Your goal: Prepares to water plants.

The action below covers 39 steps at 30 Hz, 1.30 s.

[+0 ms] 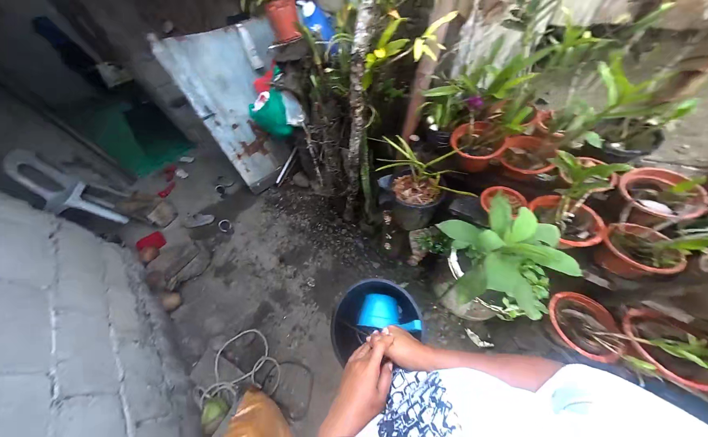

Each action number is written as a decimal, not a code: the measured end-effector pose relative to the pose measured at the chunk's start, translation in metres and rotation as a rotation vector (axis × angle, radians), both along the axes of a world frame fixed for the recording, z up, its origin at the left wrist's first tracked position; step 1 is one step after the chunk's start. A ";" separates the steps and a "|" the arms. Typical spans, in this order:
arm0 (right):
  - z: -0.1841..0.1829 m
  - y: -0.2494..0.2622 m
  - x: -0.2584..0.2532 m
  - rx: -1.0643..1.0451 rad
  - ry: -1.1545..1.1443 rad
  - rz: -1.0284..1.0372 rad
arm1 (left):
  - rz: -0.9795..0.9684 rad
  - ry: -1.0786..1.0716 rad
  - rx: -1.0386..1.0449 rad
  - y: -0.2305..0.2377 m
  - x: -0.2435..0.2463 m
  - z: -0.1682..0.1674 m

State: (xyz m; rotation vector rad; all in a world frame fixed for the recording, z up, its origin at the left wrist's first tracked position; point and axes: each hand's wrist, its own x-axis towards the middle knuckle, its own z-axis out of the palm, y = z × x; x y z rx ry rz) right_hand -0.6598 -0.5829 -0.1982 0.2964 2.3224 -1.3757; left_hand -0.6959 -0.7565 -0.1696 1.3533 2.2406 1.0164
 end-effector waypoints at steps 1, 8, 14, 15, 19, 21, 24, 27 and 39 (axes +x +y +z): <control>0.000 -0.009 -0.009 0.010 -0.001 0.039 | 0.015 -0.041 0.009 -0.013 -0.006 -0.002; -0.002 -0.041 -0.072 0.054 0.014 0.180 | 0.119 -0.070 0.087 -0.048 -0.050 -0.009; -0.015 -0.027 -0.146 -0.043 0.016 0.171 | 0.192 -0.103 0.114 -0.037 -0.114 -0.010; -0.015 -0.023 -0.163 -0.060 0.038 0.179 | 0.201 -0.108 0.115 -0.033 -0.130 -0.011; -0.009 0.006 -0.246 -0.106 0.085 0.202 | 0.255 -0.115 0.121 -0.006 -0.203 -0.010; -0.007 0.024 -0.286 -0.118 0.086 0.183 | 0.264 -0.127 0.114 0.013 -0.241 -0.006; 0.002 0.046 -0.333 -0.129 0.059 0.156 | 0.235 -0.067 0.072 0.035 -0.293 0.001; 0.008 0.065 -0.379 -0.056 0.078 0.174 | 0.241 0.018 0.049 0.055 -0.340 0.009; -0.017 0.060 -0.548 -0.144 0.128 0.044 | 0.202 -0.029 0.132 0.044 -0.500 -0.001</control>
